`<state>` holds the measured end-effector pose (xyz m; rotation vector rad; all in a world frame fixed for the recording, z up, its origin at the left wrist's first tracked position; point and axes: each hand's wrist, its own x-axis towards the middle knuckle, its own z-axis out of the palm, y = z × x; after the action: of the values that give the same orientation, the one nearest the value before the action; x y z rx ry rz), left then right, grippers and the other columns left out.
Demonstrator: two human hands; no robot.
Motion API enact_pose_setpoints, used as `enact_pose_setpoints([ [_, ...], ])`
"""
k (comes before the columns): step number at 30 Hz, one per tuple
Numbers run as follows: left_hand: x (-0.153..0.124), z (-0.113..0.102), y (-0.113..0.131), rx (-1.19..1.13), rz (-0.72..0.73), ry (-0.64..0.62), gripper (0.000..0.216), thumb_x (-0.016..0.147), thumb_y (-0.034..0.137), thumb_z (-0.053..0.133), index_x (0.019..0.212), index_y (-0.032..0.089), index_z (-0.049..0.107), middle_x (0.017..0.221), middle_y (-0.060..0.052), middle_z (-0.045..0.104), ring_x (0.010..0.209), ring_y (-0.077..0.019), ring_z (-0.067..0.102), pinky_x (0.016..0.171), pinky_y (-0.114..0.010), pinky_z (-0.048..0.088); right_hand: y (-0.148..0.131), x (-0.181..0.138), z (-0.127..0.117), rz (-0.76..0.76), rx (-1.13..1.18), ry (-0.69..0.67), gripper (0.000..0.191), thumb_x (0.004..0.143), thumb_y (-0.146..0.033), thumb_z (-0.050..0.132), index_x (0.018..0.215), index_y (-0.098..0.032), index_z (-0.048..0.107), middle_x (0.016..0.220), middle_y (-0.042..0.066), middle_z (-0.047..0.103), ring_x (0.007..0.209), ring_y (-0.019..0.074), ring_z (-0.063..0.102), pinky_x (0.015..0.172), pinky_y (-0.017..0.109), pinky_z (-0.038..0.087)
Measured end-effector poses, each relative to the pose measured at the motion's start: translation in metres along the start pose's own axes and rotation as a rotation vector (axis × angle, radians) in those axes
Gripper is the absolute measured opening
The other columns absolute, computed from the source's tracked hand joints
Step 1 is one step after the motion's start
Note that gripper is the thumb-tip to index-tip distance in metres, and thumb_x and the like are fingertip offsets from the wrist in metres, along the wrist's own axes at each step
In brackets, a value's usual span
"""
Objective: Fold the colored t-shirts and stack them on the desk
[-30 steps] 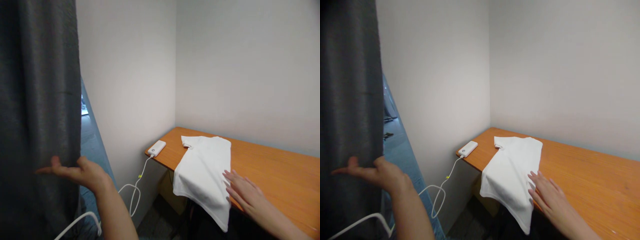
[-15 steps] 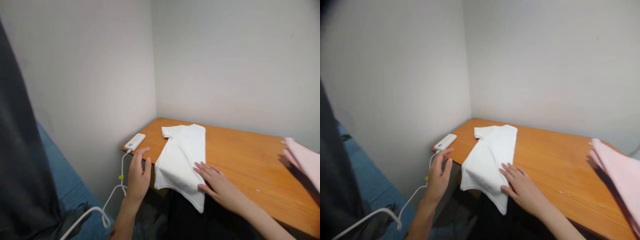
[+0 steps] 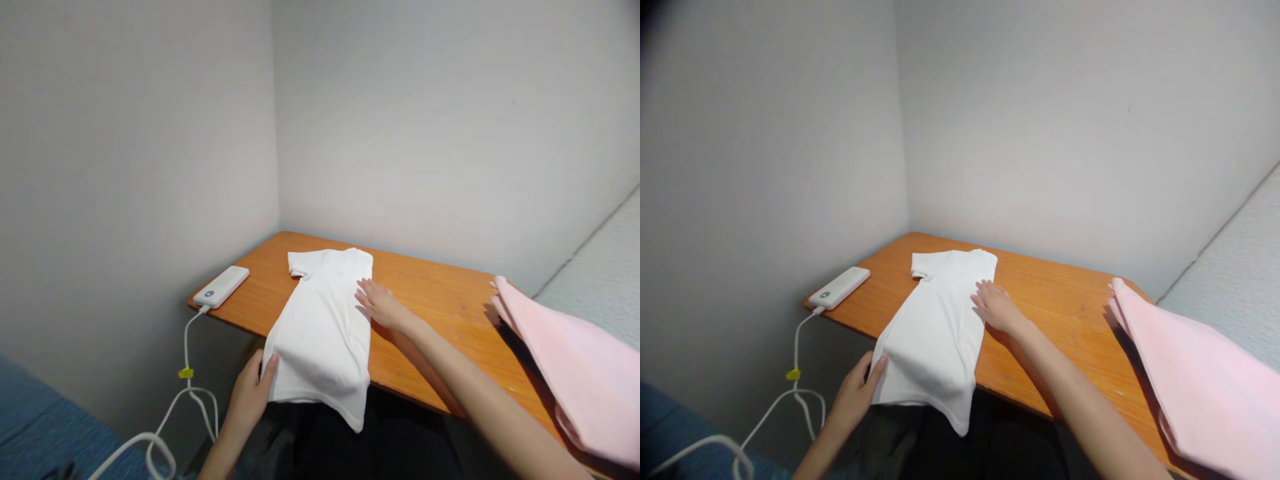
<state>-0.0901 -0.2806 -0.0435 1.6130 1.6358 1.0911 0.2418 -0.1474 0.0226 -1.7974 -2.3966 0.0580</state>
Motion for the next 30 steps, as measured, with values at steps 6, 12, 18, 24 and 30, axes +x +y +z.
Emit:
enact_pose_setpoints([
  [6,-0.002,-0.002,0.003,-0.176,-0.07,-0.013,0.046,0.088,0.062,0.042,0.086,0.019,0.057,0.079,-0.002,0.065,0.081,-0.021,0.06,0.074,-0.028,0.047,0.021,0.043,0.014,0.176,-0.123,-0.121,0.078,0.097,-0.059,0.017,0.152,-0.004,0.019,0.157,0.017,0.015,0.145,0.0289,0.017,0.116,0.049,0.015],
  [12,-0.014,0.014,0.028,-0.412,-0.118,-0.248,0.05,0.09,0.06,0.043,0.102,0.016,0.064,0.098,-0.007,0.07,0.086,-0.0215,0.063,0.078,-0.03,0.05,0.068,0.035,0.012,0.179,-0.175,-0.158,0.073,0.096,-0.056,0.013,0.154,-0.012,0.018,0.159,0.007,0.013,0.147,0.0265,0.008,0.116,0.055,0.0],
  [18,-0.019,0.023,0.024,-0.291,-0.077,-0.347,0.045,0.092,0.057,0.041,0.094,0.017,0.062,0.085,-0.006,0.068,0.079,-0.0216,0.063,0.069,-0.029,0.049,0.093,0.029,0.003,0.19,-0.244,-0.231,0.074,0.095,-0.059,0.012,0.154,-0.015,0.017,0.159,0.004,0.013,0.147,0.0271,0.0,0.114,0.057,-0.01],
  [24,-0.042,0.034,0.035,0.2,0.303,0.183,0.033,0.09,0.039,0.054,0.117,0.02,0.052,0.105,-0.01,0.065,0.097,-0.0267,0.062,0.085,-0.041,0.047,0.084,0.026,0.0,0.223,-0.234,-0.243,0.075,0.096,-0.06,0.009,0.155,-0.012,0.011,0.16,0.003,0.005,0.147,0.0256,-0.002,0.114,0.054,-0.012],
  [30,-0.077,0.094,0.055,0.326,1.065,-0.002,0.02,0.091,0.018,0.056,0.109,0.023,0.062,0.111,-0.004,0.065,0.104,-0.0195,0.056,0.097,-0.034,0.038,0.087,0.023,0.0,0.24,-0.202,-0.248,0.075,0.096,-0.061,0.008,0.155,-0.013,0.008,0.16,0.002,0.002,0.147,0.0245,-0.004,0.114,0.052,-0.014],
])
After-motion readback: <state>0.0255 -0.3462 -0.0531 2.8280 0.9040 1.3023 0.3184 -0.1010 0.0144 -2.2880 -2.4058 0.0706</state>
